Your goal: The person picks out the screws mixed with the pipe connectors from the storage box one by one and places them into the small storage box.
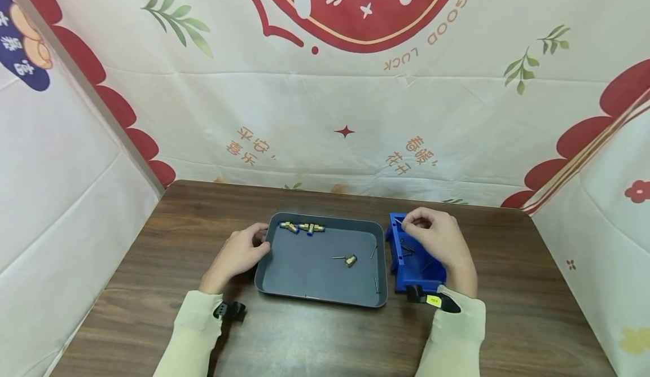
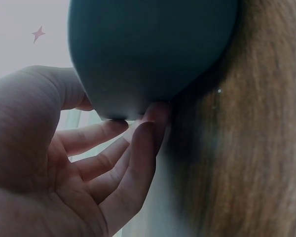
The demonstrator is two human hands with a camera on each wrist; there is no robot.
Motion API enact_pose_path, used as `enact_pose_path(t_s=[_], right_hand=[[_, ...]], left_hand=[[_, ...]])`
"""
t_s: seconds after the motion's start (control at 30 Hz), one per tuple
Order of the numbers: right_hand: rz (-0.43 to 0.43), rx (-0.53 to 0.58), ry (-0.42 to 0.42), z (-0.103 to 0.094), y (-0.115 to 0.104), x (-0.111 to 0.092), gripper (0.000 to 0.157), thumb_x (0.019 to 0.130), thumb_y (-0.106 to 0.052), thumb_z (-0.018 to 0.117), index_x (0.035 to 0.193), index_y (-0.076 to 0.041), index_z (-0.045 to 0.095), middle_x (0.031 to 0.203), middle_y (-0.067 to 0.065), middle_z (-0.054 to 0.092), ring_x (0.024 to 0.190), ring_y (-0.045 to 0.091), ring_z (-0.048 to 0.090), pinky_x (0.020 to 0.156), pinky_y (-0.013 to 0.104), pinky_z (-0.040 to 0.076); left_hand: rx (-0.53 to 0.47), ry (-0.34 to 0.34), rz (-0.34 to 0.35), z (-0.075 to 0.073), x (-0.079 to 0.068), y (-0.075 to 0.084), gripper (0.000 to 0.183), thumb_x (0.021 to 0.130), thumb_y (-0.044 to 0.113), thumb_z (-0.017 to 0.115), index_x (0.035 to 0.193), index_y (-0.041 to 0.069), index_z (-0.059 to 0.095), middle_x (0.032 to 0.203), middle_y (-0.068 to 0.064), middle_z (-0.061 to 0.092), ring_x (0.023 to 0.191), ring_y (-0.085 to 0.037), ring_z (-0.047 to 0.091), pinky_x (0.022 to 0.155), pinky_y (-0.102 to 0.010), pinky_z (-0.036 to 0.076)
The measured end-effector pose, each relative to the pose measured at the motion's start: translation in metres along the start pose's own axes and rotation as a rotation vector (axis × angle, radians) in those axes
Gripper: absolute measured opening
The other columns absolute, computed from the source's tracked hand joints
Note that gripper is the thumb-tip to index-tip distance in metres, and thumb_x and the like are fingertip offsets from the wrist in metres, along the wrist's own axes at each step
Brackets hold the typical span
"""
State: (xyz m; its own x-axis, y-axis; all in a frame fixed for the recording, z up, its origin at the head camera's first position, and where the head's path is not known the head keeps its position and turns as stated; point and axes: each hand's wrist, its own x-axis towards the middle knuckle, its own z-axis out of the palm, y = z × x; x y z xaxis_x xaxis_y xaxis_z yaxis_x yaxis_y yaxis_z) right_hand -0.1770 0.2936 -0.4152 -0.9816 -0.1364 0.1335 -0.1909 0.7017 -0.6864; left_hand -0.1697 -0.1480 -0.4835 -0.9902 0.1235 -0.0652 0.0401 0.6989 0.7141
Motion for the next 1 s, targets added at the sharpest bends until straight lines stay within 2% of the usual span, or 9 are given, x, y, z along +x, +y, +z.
enact_pose_path(t_s=[0.23, 0.5, 0.67, 0.83, 1.0], right_hand=[[0.033, -0.058, 0.023, -0.008, 0.008, -0.002, 0.016, 0.107, -0.02, 0.074, 0.111, -0.007, 0.081, 0.103, 0.01, 0.077, 0.09, 0.024, 0.062, 0.077, 0.028, 0.05], [0.093, -0.105, 0.018, -0.011, 0.026, -0.006, 0.021, 0.108, -0.024, 0.072, 0.114, -0.005, 0.081, 0.107, 0.016, 0.078, 0.096, 0.032, 0.064, 0.082, 0.042, 0.05], [0.123, -0.111, 0.013, -0.013, 0.031, -0.007, 0.025, 0.109, -0.027, 0.071, 0.115, -0.004, 0.08, 0.11, 0.019, 0.077, 0.099, 0.036, 0.064, 0.083, 0.046, 0.049], [0.1, -0.135, 0.039, -0.01, 0.029, -0.005, 0.022, 0.108, -0.024, 0.073, 0.116, -0.004, 0.08, 0.105, 0.017, 0.078, 0.094, 0.033, 0.064, 0.078, 0.041, 0.049], [0.044, -0.115, 0.072, -0.005, 0.022, -0.001, 0.019, 0.104, -0.02, 0.078, 0.116, -0.004, 0.08, 0.102, 0.013, 0.079, 0.089, 0.024, 0.067, 0.075, 0.027, 0.051]], left_hand=[[0.004, 0.008, 0.017, -0.001, 0.001, -0.002, 0.048, 0.102, 0.02, 0.069, 0.148, 0.007, 0.068, 0.114, -0.006, 0.078, 0.078, -0.015, 0.066, 0.076, -0.042, 0.055], [0.007, -0.001, 0.011, 0.0, 0.001, -0.003, 0.048, 0.102, 0.02, 0.069, 0.148, 0.007, 0.067, 0.115, -0.006, 0.078, 0.079, -0.014, 0.067, 0.076, -0.042, 0.056], [0.002, -0.005, 0.008, 0.001, 0.001, -0.003, 0.048, 0.102, 0.02, 0.069, 0.149, 0.007, 0.067, 0.115, -0.006, 0.078, 0.076, -0.013, 0.065, 0.073, -0.041, 0.055], [0.006, -0.002, 0.01, 0.001, 0.001, -0.003, 0.048, 0.102, 0.02, 0.068, 0.149, 0.007, 0.067, 0.115, -0.006, 0.078, 0.076, -0.014, 0.065, 0.073, -0.041, 0.054], [0.003, 0.0, 0.01, 0.001, 0.001, -0.003, 0.048, 0.102, 0.02, 0.068, 0.148, 0.007, 0.067, 0.115, -0.006, 0.078, 0.075, -0.014, 0.064, 0.073, -0.04, 0.053]])
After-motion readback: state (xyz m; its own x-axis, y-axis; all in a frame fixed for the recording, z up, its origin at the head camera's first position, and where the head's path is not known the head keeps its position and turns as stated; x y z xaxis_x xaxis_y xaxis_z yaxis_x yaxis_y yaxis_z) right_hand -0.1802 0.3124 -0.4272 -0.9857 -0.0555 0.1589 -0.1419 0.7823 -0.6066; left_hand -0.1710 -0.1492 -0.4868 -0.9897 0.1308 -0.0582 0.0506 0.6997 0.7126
